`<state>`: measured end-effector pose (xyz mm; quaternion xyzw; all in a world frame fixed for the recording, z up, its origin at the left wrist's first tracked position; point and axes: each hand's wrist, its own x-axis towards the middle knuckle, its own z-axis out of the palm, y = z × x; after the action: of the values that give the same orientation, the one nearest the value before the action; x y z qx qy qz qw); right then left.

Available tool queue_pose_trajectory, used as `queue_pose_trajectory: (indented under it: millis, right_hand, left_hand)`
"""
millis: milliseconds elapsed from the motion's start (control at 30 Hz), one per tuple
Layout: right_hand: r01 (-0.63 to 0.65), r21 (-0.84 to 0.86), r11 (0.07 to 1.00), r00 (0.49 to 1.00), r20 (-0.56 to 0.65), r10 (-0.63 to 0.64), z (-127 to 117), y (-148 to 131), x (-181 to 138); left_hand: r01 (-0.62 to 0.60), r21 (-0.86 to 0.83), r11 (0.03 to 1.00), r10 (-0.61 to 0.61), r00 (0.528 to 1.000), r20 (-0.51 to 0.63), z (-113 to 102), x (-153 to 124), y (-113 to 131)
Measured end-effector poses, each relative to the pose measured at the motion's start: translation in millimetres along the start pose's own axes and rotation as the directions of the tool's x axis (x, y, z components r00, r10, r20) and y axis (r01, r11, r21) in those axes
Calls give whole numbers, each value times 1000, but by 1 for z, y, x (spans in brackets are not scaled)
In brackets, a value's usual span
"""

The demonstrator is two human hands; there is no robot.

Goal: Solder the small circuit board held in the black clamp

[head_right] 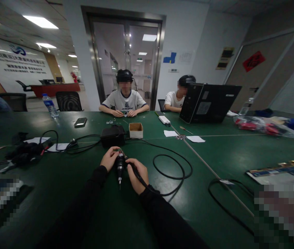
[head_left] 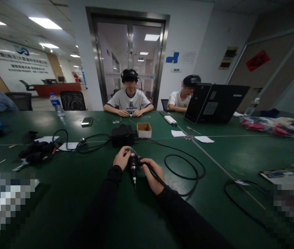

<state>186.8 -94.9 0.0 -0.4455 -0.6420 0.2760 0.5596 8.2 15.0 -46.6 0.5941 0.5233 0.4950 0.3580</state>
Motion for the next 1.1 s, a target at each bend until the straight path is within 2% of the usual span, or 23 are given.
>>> queue_pose_trajectory:
  millis: [167, 733, 1100]
  right_hand:
    - [15, -21, 1000, 999, 29, -15, -1, 2, -1]
    - [7, -11, 1000, 998, 62, -6, -1, 3, -1]
    - [28, 34, 999, 1000, 12, -29, -1, 3, -1]
  left_hand:
    - [-29, -43, 999, 30, 1000, 6, 1, -1, -1]
    - [-21, -59, 998, 23, 999, 36, 1, -6, 8]
    - [-19, -69, 997, 22, 999, 36, 2, -5, 7]
